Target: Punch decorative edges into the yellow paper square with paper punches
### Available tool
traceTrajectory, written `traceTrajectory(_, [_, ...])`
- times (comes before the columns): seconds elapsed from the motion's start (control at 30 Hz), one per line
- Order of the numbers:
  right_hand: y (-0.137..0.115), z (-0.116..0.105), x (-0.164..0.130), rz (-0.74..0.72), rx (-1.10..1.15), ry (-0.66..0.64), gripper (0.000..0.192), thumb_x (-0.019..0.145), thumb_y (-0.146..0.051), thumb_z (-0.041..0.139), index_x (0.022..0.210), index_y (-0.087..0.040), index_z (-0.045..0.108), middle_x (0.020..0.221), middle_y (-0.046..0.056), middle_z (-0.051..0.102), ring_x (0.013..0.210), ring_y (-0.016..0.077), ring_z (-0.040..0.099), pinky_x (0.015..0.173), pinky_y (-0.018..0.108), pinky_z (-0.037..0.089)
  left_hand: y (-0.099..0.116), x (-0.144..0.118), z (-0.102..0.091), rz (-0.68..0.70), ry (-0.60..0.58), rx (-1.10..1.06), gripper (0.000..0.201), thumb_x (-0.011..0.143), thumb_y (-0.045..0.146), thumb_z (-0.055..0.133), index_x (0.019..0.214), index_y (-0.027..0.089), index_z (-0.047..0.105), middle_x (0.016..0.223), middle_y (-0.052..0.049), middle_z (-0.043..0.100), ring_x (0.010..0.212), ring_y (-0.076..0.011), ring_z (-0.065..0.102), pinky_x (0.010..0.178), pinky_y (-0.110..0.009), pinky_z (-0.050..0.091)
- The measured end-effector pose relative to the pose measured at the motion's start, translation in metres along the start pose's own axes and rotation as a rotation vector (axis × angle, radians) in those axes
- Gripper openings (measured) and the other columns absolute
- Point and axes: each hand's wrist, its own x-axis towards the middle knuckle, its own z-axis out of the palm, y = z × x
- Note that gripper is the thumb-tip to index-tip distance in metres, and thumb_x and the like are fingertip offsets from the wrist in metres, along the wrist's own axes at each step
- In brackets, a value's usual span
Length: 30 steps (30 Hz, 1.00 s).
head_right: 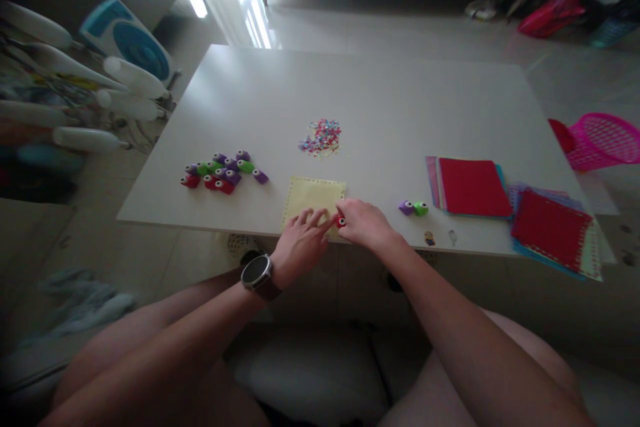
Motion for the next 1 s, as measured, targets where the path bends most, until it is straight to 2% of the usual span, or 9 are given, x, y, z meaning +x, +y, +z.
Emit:
traceTrajectory(0.1, [-0.0007,-0.0019,-0.0011,-0.009,-0.023,0.001,0.007,0.084,-0.02,0.066,0.09,-0.02,0.064,0.095,0.008,0.072,0.08,0.0191,0.062,0.061,0.03,0.03,0.0017,-0.0001,-0.0004,-0.011,-0.016,0.005,0.058,0.1,0.025,0.051,0.157,0.031,0.041,0.159,-0.004,0.048,0.14,-0.0305,0.045,0.11,-0.048,0.044])
traceTrajectory(0.4, [0.0019,-0.0014,-0.0006,-0.068,0.018,0.026,0.004,0.084,-0.019,0.065,0.081,-0.019,0.062,0.087,0.006,0.069,0.075,0.0163,0.057,0.065,0.028,0.033,0.0029,0.0,0.0024,-0.006,0.005,0.035,0.057,0.099,0.031,0.056,0.155,0.029,0.043,0.159,-0.005,0.047,0.137,-0.0306,0.047,0.106,-0.049,0.047])
traceTrajectory(0.6, [0.0005,-0.0045,-0.0019,-0.096,-0.012,0.019,0.003,0.083,-0.017,0.065,0.083,-0.019,0.063,0.088,0.005,0.069,0.075,0.016,0.056,0.064,0.028,0.031,0.0035,-0.001,0.0028,-0.021,-0.013,0.039,0.058,0.101,0.032,0.054,0.157,0.029,0.04,0.159,-0.005,0.048,0.138,-0.0308,0.047,0.105,-0.05,0.048])
traceTrajectory(1.0, [0.0049,-0.0065,-0.002,-0.103,0.047,0.005,0.007,0.08,-0.014,0.066,0.083,-0.019,0.062,0.089,0.005,0.068,0.076,0.0154,0.056,0.067,0.027,0.034,0.0033,0.0008,0.0012,-0.034,-0.069,0.042,0.067,0.099,0.03,0.056,0.162,0.032,0.033,0.165,-0.007,0.042,0.149,-0.0352,0.037,0.119,-0.062,0.037])
